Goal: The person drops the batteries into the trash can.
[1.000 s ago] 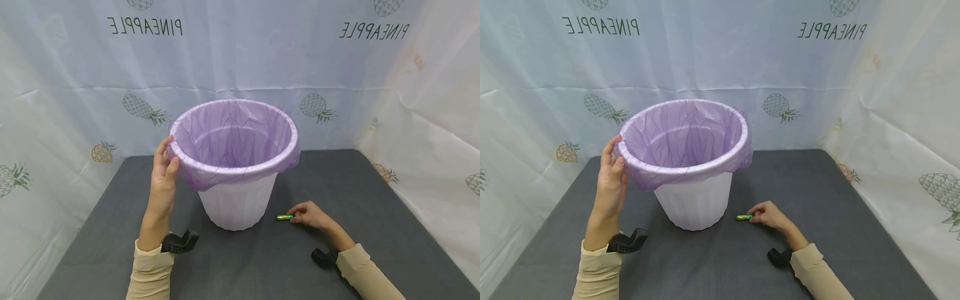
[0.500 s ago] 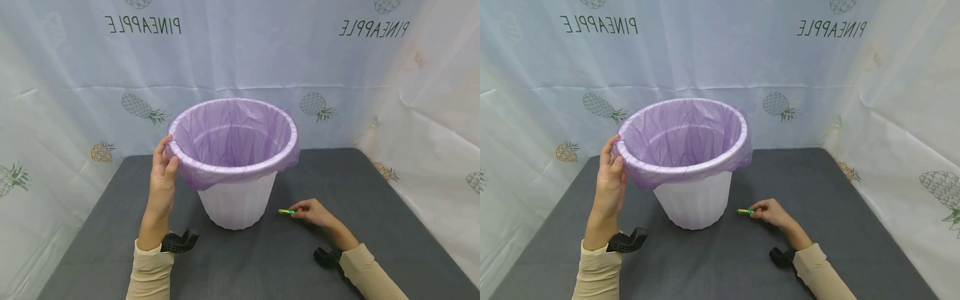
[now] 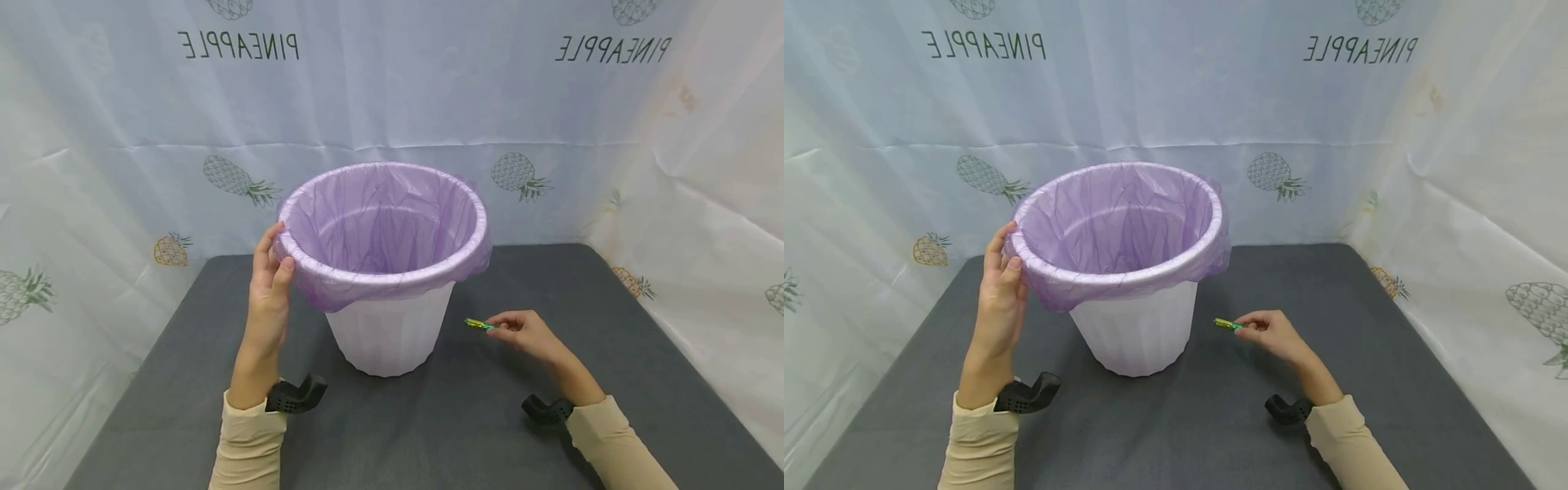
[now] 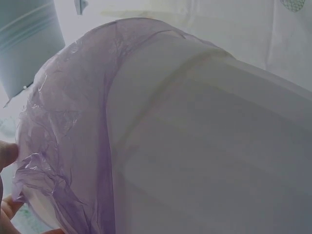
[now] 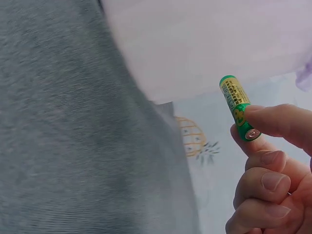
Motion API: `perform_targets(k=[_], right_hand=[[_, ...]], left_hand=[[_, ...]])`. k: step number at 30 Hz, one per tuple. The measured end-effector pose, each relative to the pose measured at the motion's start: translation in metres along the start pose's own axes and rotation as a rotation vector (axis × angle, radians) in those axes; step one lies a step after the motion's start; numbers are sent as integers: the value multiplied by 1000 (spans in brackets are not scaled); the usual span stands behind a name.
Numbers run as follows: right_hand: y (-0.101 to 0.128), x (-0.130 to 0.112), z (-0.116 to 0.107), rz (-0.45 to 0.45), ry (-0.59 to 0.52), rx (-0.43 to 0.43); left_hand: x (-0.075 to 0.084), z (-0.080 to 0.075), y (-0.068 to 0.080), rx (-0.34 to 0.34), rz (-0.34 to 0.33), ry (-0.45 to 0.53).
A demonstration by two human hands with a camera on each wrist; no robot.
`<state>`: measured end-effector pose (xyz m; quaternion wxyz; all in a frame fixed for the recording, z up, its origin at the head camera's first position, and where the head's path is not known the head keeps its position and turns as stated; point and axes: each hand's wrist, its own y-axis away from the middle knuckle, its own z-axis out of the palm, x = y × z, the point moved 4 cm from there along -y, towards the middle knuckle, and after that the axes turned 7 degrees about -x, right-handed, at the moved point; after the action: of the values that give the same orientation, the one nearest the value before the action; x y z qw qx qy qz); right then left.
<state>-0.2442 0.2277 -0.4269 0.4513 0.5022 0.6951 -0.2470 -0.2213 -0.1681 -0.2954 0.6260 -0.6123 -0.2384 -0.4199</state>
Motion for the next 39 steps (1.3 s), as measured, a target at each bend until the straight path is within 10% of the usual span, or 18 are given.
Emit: perform_targets(k=[39], right_hand=[[24,-76,-31,-219,-9,103]], left_hand=[[-2,-2,1,31,-27,-10]])
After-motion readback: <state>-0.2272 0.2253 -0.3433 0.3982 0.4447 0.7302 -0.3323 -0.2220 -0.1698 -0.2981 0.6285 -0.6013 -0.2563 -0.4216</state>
